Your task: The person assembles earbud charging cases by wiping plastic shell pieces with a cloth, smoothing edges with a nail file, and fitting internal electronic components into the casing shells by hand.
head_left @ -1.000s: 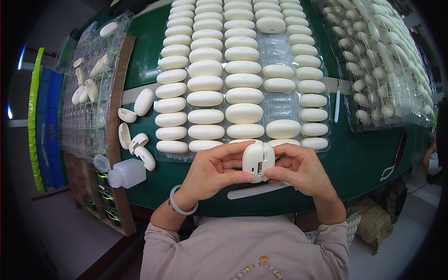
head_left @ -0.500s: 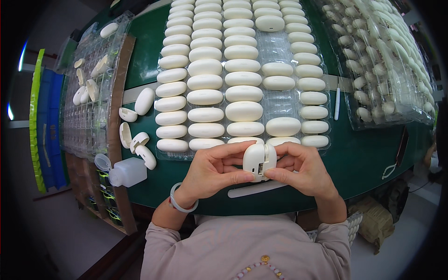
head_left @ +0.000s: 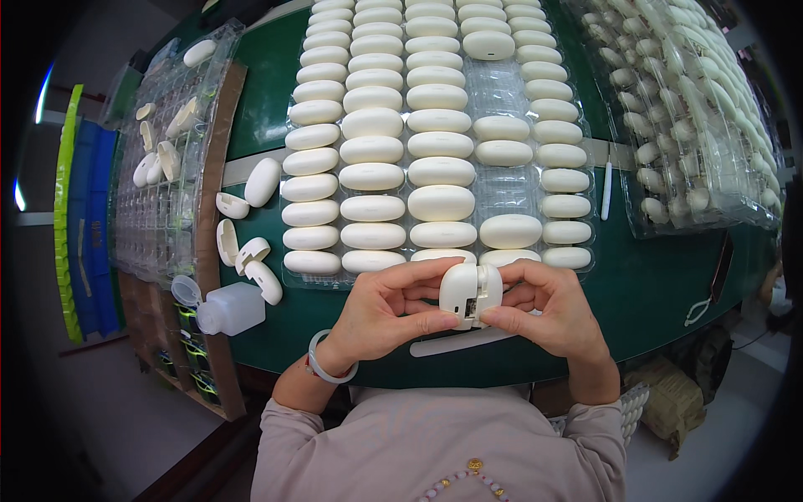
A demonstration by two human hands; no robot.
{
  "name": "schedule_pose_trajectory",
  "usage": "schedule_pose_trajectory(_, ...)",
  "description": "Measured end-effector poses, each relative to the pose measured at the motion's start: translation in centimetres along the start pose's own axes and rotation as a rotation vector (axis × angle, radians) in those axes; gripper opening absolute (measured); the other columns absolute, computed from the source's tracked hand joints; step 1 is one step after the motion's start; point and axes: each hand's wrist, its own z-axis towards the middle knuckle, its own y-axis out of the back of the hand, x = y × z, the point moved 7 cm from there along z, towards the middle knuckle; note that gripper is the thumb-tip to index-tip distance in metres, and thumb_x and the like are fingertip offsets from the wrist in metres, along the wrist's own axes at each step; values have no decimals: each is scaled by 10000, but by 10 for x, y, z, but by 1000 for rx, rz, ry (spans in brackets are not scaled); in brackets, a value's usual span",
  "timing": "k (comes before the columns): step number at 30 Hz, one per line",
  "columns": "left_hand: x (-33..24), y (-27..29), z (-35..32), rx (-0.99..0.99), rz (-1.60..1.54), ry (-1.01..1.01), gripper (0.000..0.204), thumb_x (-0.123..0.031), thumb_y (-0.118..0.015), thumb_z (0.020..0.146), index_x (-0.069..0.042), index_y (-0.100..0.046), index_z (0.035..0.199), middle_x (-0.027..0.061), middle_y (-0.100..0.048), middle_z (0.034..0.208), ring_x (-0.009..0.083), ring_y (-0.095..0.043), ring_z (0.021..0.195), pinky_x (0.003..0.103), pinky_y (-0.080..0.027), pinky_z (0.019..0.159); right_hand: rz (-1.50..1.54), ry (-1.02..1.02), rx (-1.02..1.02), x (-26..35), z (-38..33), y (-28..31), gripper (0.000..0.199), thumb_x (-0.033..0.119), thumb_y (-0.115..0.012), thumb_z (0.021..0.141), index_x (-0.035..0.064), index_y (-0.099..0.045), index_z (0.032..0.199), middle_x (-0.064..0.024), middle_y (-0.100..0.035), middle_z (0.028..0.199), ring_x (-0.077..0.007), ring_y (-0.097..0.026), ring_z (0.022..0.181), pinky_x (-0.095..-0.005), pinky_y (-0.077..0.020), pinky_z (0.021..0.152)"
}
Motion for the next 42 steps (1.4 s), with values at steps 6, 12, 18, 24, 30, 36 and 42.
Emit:
schedule_pose_trajectory(6,-3,4,0,-1,35,-22,557,70,-639,752,33,-416,1261,141,-515,1181,201,-545,1039,313,-487,874,-29,-24,4,2,-1,4,303,68,-682,763,-42,-562,1020,-104,-650,843,-134,-637,751,-239,-514,650)
schedule_pose_trajectory(12,3,7,2,-55,-196,26,538,-72,-593,822,6,-339,1290,118,-524,1078,176,-542,995,276,-512,777,-393,473,-162,31,-7,5,324,32,-707,705,-14,-595,1005,-105,-626,885,-181,-638,773,-291,-521,668)
schedule_pose_trajectory(18,20,-7,-9,116,-416,231,312,-326,-516,895,-41,-496,1020,16,-535,749,74,-515,535,184,-392,435,-1277,1288,-288,45,-44,-40,235,92,-633,727,95,-652,961,-12,-561,959,-136,-557,906,-303,-435,789)
schedule_pose_trajectory(24,18,-4,-9,-29,-190,305,226,-204,-535,887,-5,-535,994,44,-596,770,71,-553,561,184,-443,471,-1363,1399,-265,37,-50,-45,222,167,-652,723,115,-657,939,-4,-540,933,-123,-525,894,-279,-425,744)
schedule_pose_trajectory(30,27,-15,-14,174,-538,399,298,-136,-518,872,39,-517,1112,88,-610,804,92,-580,592,190,-468,490,-1272,1388,-332,29,-58,-39,263,129,-666,714,127,-577,962,-17,-517,989,-156,-487,883,-339,-439,746)
schedule_pose_trajectory(36,24,-17,-12,217,-496,385,323,-128,-510,868,42,-502,1143,93,-610,818,100,-575,557,194,-467,481,-1327,1559,-452,28,-69,-41,195,232,-628,783,176,-621,969,10,-503,953,-105,-505,852,-281,-411,721)
schedule_pose_trajectory(42,32,-15,-10,204,-436,397,322,-133,-531,855,35,-512,1130,92,-607,820,98,-557,524,187,-456,473,-1259,1756,-599,22,-74,-45,156,268,-610,791,225,-654,934,27,-506,932,-66,-520,794,-264,-402,696)
